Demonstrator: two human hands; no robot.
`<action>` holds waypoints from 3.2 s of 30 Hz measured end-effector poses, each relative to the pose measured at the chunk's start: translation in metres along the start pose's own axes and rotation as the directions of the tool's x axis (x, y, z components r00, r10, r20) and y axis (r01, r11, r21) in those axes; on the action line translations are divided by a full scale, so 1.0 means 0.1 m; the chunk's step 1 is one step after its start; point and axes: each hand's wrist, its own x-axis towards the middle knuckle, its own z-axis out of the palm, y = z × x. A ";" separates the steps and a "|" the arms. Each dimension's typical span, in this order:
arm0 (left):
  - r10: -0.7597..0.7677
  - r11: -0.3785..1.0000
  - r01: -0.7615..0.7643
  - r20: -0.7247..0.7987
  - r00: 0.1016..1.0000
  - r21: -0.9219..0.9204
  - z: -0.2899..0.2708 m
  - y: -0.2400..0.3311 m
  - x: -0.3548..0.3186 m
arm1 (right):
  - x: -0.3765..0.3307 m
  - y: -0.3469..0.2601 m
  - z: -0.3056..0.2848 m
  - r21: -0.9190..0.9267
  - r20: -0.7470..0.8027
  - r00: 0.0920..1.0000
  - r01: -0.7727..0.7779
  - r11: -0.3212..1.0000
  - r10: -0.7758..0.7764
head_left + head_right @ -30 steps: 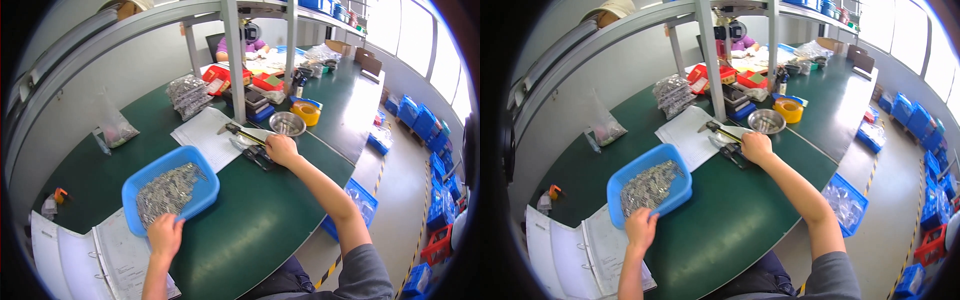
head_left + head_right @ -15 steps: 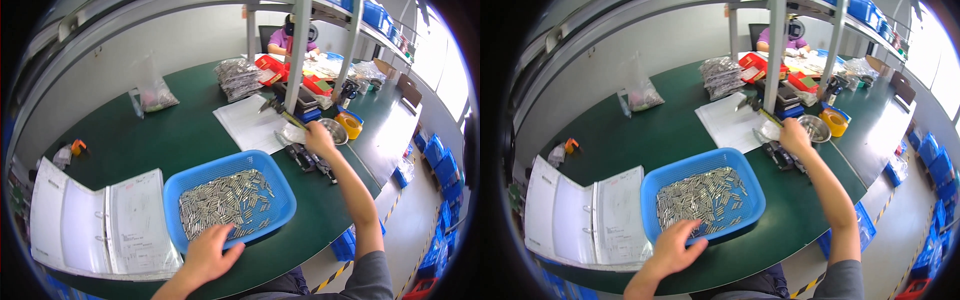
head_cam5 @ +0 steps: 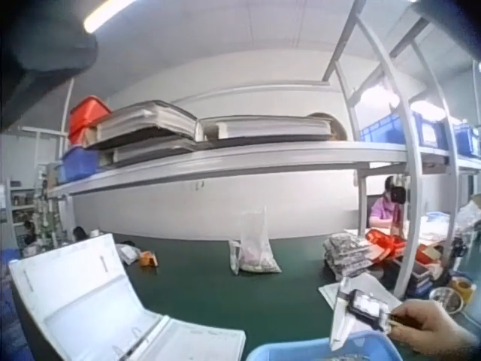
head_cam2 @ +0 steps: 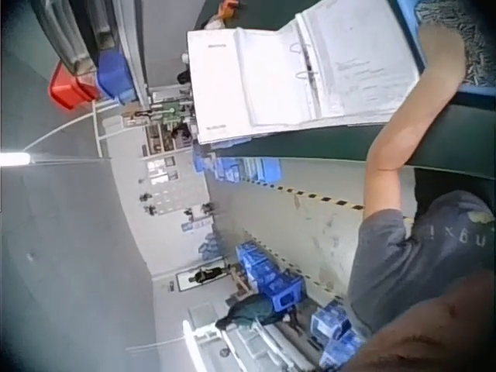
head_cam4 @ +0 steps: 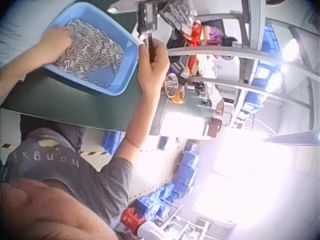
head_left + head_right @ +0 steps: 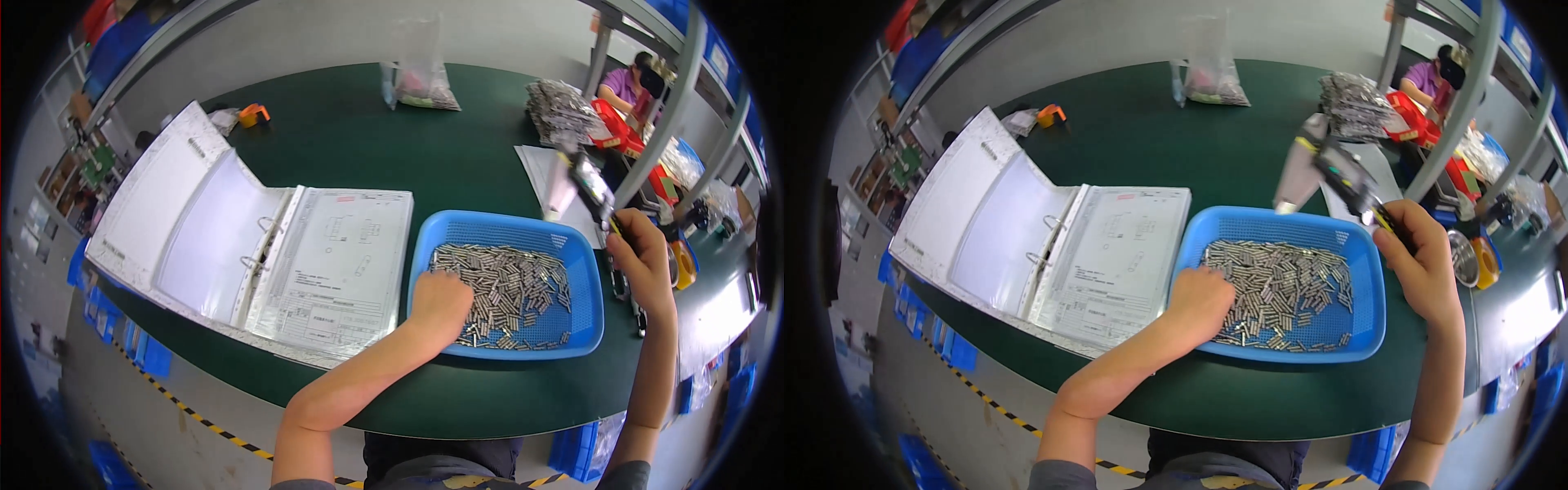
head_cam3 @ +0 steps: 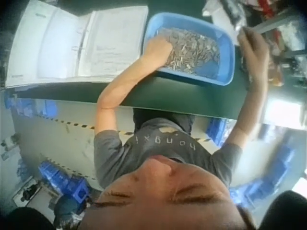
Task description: Measuring small mechanical components with a digital caliper at a factory workbench.
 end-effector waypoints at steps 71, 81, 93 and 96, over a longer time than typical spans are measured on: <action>-0.228 0.484 -0.321 -0.472 0.852 -0.814 -0.11 -0.03 0.13 | -0.03 0.78 0.41 -0.545 -0.058 0.632 0.628 0.555 -0.773; -0.251 0.105 -0.199 -0.219 0.943 -0.974 -0.07 -0.07 0.11 | -0.03 0.78 0.47 -0.587 -0.007 0.602 0.644 0.491 -0.798; -0.215 -0.226 -0.099 -0.050 0.975 -0.969 -0.10 -0.11 0.10 | -0.07 0.74 0.46 -0.626 0.014 0.704 0.560 0.543 -0.710; -0.193 -0.178 -0.096 -0.061 0.979 -0.979 -0.09 -0.11 0.10 | -0.08 0.74 0.46 -0.621 -0.004 0.720 0.542 0.566 -0.694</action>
